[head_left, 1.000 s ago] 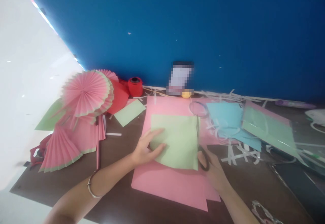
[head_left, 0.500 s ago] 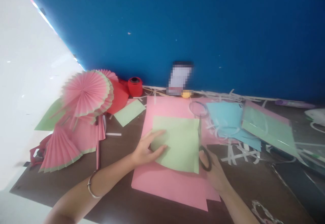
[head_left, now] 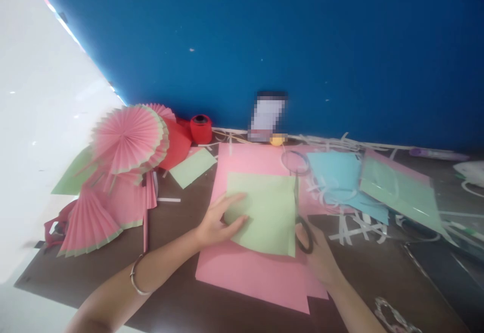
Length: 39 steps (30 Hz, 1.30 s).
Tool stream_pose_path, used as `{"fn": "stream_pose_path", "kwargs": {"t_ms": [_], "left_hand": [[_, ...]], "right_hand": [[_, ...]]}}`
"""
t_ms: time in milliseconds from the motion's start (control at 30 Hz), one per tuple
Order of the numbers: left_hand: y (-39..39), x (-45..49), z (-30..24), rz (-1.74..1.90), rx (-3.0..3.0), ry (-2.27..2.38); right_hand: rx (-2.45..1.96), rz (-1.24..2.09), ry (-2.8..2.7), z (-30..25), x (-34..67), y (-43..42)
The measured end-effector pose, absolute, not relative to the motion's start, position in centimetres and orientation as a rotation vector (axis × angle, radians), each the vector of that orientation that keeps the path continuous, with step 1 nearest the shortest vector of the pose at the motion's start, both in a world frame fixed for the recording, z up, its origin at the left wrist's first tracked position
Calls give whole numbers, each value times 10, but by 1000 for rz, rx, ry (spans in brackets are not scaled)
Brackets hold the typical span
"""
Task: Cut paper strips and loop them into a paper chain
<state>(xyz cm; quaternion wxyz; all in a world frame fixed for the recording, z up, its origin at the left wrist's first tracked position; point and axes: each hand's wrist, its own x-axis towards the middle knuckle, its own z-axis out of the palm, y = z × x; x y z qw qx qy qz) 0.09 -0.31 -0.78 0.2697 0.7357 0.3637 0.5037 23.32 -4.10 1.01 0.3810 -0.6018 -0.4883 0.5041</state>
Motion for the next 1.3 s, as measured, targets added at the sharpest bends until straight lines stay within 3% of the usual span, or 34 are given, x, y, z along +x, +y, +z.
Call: {"fn": "stream_pose_path", "kwargs": {"t_ms": [1300], "left_hand": [[-4,1,-9,1321,1969,953]], "right_hand": [[-1507,1295,-1251,8,236,-39]]}}
